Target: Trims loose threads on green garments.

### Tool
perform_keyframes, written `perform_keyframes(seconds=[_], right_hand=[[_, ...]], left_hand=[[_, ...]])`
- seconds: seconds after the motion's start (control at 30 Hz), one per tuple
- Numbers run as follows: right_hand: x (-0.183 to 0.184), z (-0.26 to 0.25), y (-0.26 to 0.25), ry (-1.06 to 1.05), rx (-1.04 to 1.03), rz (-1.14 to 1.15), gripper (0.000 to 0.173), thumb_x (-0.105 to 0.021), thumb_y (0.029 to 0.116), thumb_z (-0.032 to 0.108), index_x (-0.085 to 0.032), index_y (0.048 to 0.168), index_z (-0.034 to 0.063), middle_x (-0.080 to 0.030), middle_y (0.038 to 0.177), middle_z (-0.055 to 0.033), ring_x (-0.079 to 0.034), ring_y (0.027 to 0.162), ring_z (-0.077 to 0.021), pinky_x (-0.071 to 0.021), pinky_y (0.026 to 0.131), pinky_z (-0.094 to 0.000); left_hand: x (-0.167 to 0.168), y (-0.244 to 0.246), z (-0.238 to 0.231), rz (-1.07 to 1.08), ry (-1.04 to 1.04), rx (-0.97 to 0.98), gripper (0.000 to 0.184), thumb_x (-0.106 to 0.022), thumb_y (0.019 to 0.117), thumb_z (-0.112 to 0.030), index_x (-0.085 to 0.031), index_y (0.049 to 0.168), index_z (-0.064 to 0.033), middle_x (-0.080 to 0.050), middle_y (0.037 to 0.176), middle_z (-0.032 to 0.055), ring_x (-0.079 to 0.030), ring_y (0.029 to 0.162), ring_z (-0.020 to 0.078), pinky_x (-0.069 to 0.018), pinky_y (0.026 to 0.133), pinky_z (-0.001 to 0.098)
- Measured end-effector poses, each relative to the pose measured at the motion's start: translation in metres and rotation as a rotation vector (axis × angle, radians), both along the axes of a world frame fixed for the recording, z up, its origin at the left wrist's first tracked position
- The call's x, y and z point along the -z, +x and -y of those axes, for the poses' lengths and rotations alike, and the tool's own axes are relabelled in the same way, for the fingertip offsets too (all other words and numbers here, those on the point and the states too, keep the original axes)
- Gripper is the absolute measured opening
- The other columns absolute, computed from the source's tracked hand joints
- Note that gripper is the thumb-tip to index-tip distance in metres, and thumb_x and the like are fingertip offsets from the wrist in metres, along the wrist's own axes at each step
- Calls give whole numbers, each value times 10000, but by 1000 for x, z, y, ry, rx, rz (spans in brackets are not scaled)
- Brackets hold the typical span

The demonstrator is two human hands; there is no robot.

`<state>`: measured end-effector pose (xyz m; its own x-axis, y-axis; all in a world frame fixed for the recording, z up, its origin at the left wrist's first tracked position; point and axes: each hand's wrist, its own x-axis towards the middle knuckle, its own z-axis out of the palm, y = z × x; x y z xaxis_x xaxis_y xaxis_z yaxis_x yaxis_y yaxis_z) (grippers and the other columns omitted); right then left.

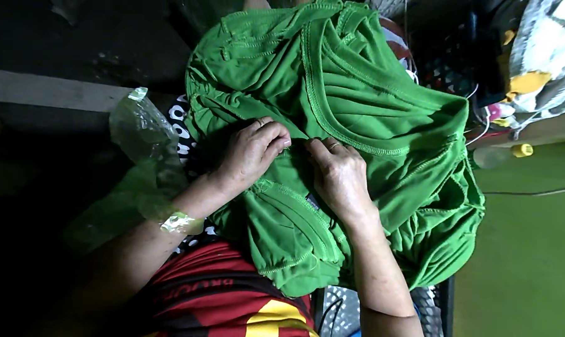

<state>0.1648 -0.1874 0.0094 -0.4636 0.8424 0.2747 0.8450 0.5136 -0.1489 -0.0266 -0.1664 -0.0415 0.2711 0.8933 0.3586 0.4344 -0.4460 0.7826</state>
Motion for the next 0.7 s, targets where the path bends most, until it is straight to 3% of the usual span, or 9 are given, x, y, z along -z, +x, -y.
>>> perform_keyframes(seconds=[0.13, 0.23, 0.33, 0.37, 0.43, 0.5, 0.7], right_hand=[[2, -3, 7, -49, -21, -70, 166, -621, 933, -1, -728, 1058, 27, -693, 909, -178, -696, 780, -345, -537, 644, -492], [2, -6, 20, -184, -33, -242, 220, -642, 944, 28, -666, 1161, -2, -702, 988, -157, -702, 836, -286, -567, 713, -478], [2, -4, 25, -305, -2, -437, 289, -639, 966, 64, -598, 1241, -14, -684, 1008, -128, -667, 817, -150, -567, 734, -314], [2, -4, 26, -330, 1, -492, 287, -632, 967, 61, -590, 1243, -3, -678, 1010, -105, -656, 808, -95, -559, 719, -245], [2, -4, 25, -349, -5, -524, 268, -629, 962, 51, -592, 1222, 1, -669, 996, -91, -638, 784, -66, -543, 691, -207], [3, -5, 25, -308, -19, -451, 255, -646, 954, 62, -615, 1196, -16, -680, 972, -119, -653, 779, -129, -556, 703, -279], [-2, -7, 15, -214, -49, -207, 236, -692, 902, 57, -692, 1133, 9, -699, 1024, -172, -705, 877, -315, -565, 735, -509]], left_hand=[[0, -2, 3, 43, -19, -17, 192, -558, 1033, -121, -687, 1005, 19, -660, 962, 141, -672, 844, 144, -566, 808, 248], [0, -6, 8, 85, -39, -36, 206, -565, 1031, -134, -703, 1035, 18, -664, 983, 130, -663, 864, 115, -556, 819, 219], [-2, -3, 13, 56, -40, -47, 289, -613, 1004, -215, -697, 1109, 41, -682, 1056, 179, -693, 898, 176, -579, 823, 279], [-1, 0, 13, 51, -15, -57, 300, -669, 971, -229, -704, 1084, 47, -685, 1051, 193, -704, 882, 195, -592, 808, 287], [3, 3, 10, 51, 43, -84, 208, -707, 943, -161, -737, 995, 38, -694, 999, 193, -693, 833, 191, -573, 782, 257], [4, 1, 5, 47, 75, -94, 155, -664, 961, -106, -755, 943, 18, -709, 957, 170, -676, 821, 164, -542, 788, 228], [6, -7, 2, 60, -31, -46, 212, -564, 1030, -126, -700, 1021, 36, -683, 955, 153, -688, 818, 144, -576, 796, 242]])
